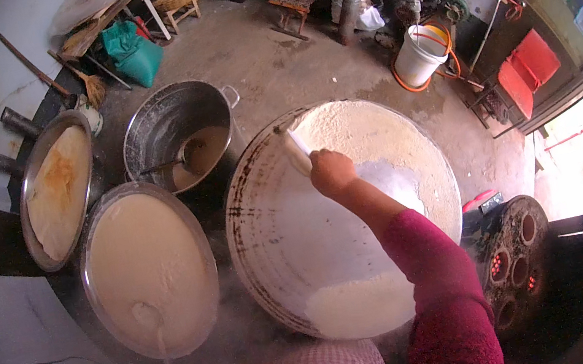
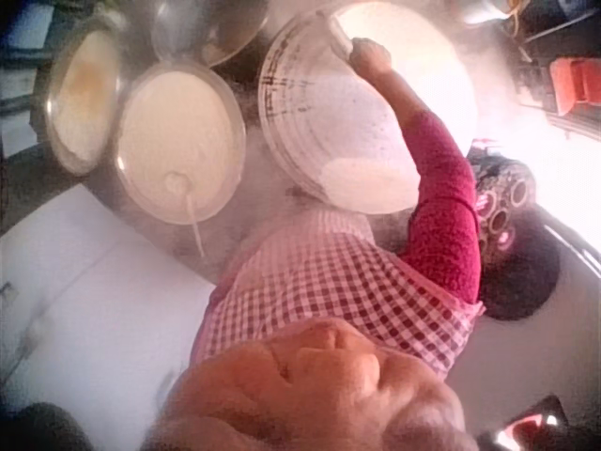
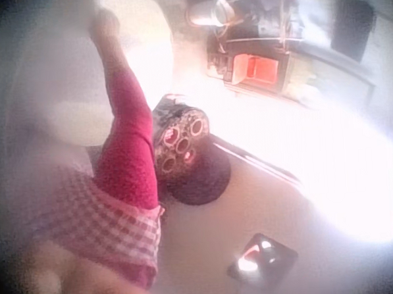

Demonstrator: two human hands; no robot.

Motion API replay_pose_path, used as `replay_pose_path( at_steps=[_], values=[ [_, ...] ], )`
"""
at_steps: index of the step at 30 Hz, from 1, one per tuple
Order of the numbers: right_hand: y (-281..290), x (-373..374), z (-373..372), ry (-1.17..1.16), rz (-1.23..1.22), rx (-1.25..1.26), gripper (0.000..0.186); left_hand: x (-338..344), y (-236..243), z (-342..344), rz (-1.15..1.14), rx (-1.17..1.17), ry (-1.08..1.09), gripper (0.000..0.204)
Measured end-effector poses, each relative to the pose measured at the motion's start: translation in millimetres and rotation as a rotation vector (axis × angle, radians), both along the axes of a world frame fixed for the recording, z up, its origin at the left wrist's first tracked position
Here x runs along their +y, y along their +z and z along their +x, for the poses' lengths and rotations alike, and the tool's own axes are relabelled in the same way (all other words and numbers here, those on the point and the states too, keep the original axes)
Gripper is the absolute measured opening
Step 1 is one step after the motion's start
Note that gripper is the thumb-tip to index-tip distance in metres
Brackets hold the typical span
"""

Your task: The person cleans a large flat griddle with a cloth and scraper, then ladles batter onto the hot surface and spreads it into thin crepes using a plastic scraper. The person also lights a charcoal stove with tongs and a lighter.

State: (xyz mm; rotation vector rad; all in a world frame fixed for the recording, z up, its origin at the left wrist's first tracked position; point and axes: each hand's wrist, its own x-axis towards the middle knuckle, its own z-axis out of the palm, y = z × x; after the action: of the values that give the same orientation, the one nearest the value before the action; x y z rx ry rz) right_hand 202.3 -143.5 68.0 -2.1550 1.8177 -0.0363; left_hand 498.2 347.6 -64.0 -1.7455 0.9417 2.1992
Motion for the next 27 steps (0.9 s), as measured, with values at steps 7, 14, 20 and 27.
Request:
replay_pose_path(
  at_steps=[7,14,20,27],
  values=[
    [13,-72,-71,-0.367,-0.164,0.165,0.027,46,-29,5,-0.032,0.002,0.092,0.054],
    [13,-66,-4,-0.096,0.004,0.097,0.028,42,-8,7,-0.132,-0.038,-0.17,0.049],
    [16,34,22,0.193,0.025,0.078,0.023,-20,40,-3,-0.14,0.003,-0.12,0.043],
    [21,-69,-19,-0.183,-0.115,0.238,0.027,2,23,8,0.003,-0.026,0.229,0.045]
  ],
)
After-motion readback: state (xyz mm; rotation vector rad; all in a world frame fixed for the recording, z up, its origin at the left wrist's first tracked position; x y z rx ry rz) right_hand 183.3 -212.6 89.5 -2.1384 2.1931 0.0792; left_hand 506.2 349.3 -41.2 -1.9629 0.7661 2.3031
